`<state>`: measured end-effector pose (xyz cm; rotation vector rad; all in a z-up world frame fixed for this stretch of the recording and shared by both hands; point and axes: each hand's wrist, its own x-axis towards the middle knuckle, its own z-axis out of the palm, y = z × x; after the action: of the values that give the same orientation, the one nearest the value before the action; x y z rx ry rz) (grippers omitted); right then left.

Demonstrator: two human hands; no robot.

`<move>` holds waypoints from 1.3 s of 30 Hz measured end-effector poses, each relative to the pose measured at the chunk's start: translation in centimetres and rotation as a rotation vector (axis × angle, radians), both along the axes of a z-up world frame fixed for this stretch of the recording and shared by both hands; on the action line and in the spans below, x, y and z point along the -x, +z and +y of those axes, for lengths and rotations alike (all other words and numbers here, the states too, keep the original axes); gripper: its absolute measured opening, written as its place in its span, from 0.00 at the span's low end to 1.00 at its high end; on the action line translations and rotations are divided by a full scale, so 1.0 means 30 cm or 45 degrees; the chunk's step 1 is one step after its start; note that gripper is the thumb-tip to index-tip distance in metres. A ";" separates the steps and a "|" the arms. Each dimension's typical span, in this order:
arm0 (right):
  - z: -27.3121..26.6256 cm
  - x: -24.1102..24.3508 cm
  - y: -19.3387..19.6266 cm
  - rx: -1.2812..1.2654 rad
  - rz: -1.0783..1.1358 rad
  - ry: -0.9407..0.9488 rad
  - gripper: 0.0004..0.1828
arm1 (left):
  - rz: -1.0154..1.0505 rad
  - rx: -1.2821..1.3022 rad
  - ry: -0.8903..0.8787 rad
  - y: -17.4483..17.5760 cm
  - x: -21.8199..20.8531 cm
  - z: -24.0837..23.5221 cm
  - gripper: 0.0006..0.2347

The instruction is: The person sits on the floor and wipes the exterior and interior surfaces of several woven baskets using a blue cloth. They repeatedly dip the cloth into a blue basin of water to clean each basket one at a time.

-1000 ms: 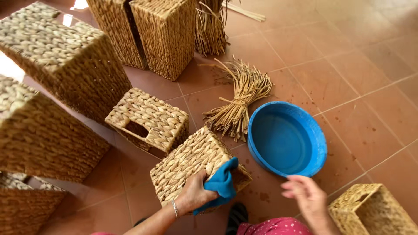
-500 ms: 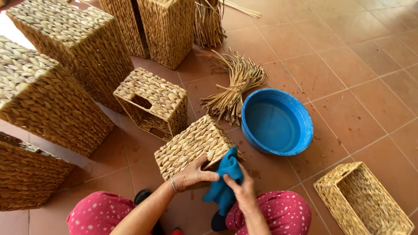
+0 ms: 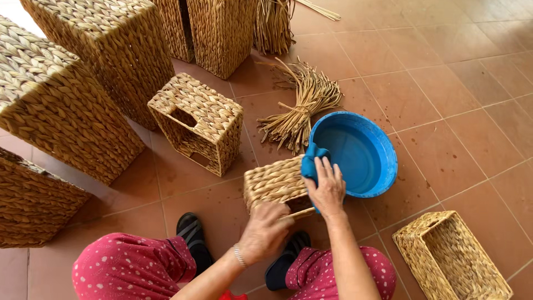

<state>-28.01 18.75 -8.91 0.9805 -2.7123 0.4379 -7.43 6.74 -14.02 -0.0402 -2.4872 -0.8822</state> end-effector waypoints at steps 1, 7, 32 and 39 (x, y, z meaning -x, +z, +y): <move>0.028 0.042 -0.023 0.025 -0.034 0.014 0.41 | 0.117 0.108 0.096 0.001 -0.014 -0.040 0.28; 0.083 0.047 -0.102 0.010 -0.007 -0.089 0.41 | -0.506 -0.230 0.183 -0.024 0.138 -0.197 0.66; -0.051 -0.145 -0.016 0.219 -0.179 -0.014 0.21 | -0.407 -0.230 0.185 -0.081 0.131 -0.140 0.65; -0.094 -0.337 -0.112 0.148 -0.281 0.431 0.39 | -0.601 -0.135 0.176 -0.125 0.097 -0.139 0.54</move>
<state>-17.91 15.92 -12.29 1.4401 -2.6695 0.7987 -10.35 2.57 -17.76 0.4167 -2.8193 -1.0596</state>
